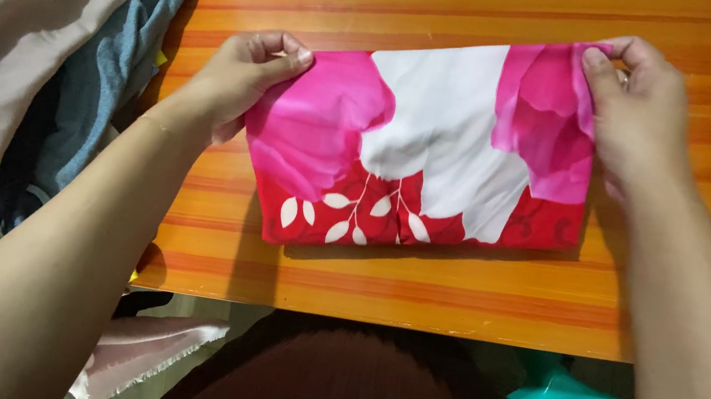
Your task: Folding various pieces of laundry, including a shirt and cloths, on a patterned table.
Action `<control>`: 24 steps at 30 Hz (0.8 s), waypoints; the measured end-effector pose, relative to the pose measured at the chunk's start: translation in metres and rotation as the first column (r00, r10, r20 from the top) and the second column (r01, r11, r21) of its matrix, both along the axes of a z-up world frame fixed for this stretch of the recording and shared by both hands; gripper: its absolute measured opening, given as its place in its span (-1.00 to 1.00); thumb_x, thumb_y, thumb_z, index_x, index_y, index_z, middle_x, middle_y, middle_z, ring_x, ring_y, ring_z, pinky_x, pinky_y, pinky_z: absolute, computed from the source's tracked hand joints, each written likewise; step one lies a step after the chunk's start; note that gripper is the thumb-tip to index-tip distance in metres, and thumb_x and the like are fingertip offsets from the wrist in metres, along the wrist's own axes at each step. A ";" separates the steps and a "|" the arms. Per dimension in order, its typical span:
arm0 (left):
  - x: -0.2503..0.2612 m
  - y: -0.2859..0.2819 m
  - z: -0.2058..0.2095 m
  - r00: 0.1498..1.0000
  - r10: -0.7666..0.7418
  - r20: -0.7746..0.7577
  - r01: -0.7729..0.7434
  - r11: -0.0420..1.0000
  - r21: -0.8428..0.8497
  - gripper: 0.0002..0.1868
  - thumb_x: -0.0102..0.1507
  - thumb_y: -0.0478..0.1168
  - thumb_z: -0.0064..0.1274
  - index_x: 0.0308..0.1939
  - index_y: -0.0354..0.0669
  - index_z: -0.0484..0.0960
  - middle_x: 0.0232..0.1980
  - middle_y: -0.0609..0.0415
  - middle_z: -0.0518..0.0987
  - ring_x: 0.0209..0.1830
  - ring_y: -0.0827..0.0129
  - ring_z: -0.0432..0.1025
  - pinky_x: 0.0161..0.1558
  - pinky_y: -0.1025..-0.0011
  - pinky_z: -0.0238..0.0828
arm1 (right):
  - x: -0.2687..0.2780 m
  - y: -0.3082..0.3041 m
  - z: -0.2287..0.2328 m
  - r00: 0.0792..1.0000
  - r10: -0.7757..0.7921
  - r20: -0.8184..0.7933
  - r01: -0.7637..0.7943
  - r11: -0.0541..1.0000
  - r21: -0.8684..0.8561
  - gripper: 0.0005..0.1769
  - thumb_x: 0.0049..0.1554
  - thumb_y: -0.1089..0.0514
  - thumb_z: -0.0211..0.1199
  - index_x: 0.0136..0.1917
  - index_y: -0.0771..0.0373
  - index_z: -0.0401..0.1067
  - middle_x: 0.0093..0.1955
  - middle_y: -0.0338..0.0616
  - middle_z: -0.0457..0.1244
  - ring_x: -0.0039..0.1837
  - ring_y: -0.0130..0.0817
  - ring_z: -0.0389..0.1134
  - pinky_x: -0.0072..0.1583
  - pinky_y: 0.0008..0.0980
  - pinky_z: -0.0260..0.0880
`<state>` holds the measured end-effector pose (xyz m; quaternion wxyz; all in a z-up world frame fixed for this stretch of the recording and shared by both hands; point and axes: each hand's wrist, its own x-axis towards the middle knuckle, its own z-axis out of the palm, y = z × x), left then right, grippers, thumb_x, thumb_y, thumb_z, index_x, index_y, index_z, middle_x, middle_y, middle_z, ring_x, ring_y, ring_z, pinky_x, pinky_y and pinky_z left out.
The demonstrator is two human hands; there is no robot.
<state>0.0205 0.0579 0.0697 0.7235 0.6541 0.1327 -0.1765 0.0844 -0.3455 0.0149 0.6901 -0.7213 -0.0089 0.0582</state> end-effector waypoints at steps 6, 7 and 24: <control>0.026 0.002 -0.039 0.994 -0.011 0.112 -0.032 0.924 0.380 -0.86 0.40 -0.17 0.07 -0.19 -0.16 0.58 -0.30 0.16 0.61 -0.43 0.58 0.40 -0.42 0.54 0.35 | 0.027 0.016 -0.055 0.919 -0.043 0.393 0.215 0.888 -0.407 -0.85 0.42 0.22 0.22 0.08 0.39 0.42 -0.14 -0.12 0.35 -0.08 -0.30 0.36 -0.04 -0.23 0.37; 0.032 0.010 -0.060 0.981 -0.041 0.190 -0.034 0.927 0.373 -0.84 0.40 -0.18 0.12 -0.17 -0.20 0.59 -0.29 0.18 0.60 -0.39 0.59 0.39 -0.37 0.55 0.37 | 0.023 0.021 -0.055 0.913 -0.039 0.406 0.260 0.823 -0.506 -0.88 0.37 0.25 0.22 0.07 0.38 0.44 -0.16 -0.06 0.35 -0.11 -0.18 0.39 -0.07 -0.15 0.37; -0.044 -0.107 -0.059 0.754 -0.584 0.300 -0.250 0.167 0.954 -0.40 0.44 -0.08 -0.23 0.54 -0.25 0.20 0.68 -0.14 0.03 0.72 0.03 -0.19 0.61 -0.12 -0.44 | -0.071 0.138 -0.018 0.742 0.505 0.442 0.124 0.543 -0.830 -0.38 0.33 0.12 0.03 0.58 0.40 0.13 0.62 0.13 0.05 0.69 -0.03 -0.05 0.64 0.03 -0.20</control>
